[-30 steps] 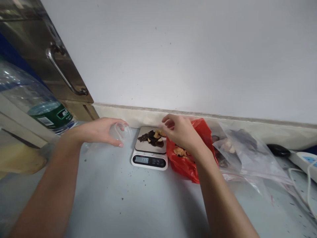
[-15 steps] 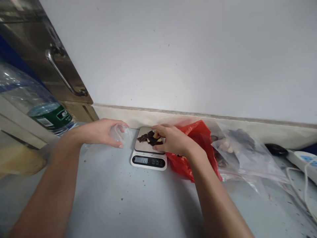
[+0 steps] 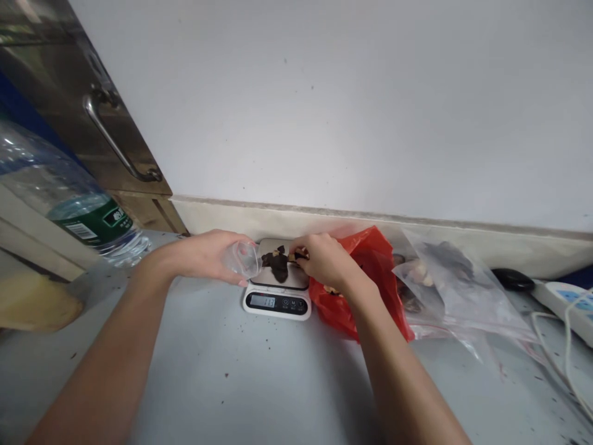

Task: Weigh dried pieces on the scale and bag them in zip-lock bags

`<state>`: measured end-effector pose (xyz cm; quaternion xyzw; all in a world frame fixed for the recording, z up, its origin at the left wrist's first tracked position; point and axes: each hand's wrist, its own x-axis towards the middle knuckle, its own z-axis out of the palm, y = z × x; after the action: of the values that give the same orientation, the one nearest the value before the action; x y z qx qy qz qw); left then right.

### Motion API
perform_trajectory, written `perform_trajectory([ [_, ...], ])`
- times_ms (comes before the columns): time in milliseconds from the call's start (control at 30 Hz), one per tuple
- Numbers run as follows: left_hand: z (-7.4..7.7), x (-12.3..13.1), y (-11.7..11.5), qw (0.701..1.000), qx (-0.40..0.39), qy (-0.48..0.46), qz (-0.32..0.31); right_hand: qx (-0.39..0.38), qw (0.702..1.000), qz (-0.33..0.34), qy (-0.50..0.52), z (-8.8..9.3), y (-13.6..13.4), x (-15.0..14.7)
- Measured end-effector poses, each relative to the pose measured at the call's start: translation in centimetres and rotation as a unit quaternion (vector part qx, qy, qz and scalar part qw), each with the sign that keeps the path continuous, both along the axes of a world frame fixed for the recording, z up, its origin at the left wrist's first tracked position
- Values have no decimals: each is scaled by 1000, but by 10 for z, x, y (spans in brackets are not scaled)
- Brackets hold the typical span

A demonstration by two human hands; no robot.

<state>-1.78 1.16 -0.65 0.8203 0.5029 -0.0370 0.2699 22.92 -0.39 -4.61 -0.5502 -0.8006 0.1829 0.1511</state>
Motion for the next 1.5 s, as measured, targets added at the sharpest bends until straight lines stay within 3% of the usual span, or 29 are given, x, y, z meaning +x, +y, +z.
perform_trajectory([
  [267,2,9,-4,999,17,-39,-30,0,985,-12,174,7,-1,-1],
  [467,-2,18,-6,989,20,-134,-53,15,958,82,274,20,-13,-16],
  [567,-2,19,-7,981,15,-187,-47,52,943,105,312,18,-16,-25],
  [667,1,13,-8,980,36,-198,-7,109,919,75,371,11,-13,-27],
  [767,8,1,-8,982,49,-179,23,116,939,21,323,5,-7,-24],
  [900,18,-13,-10,991,55,-101,62,34,991,56,118,-5,-3,-24],
  [1067,18,-18,-8,997,29,-19,68,-8,999,41,-18,-7,-4,-32],
  [1300,12,-1,-7,999,-13,17,46,-41,998,-31,27,3,-2,-21],
  [1500,6,9,-8,1000,-2,-1,2,32,986,-22,162,7,-3,-17],
])
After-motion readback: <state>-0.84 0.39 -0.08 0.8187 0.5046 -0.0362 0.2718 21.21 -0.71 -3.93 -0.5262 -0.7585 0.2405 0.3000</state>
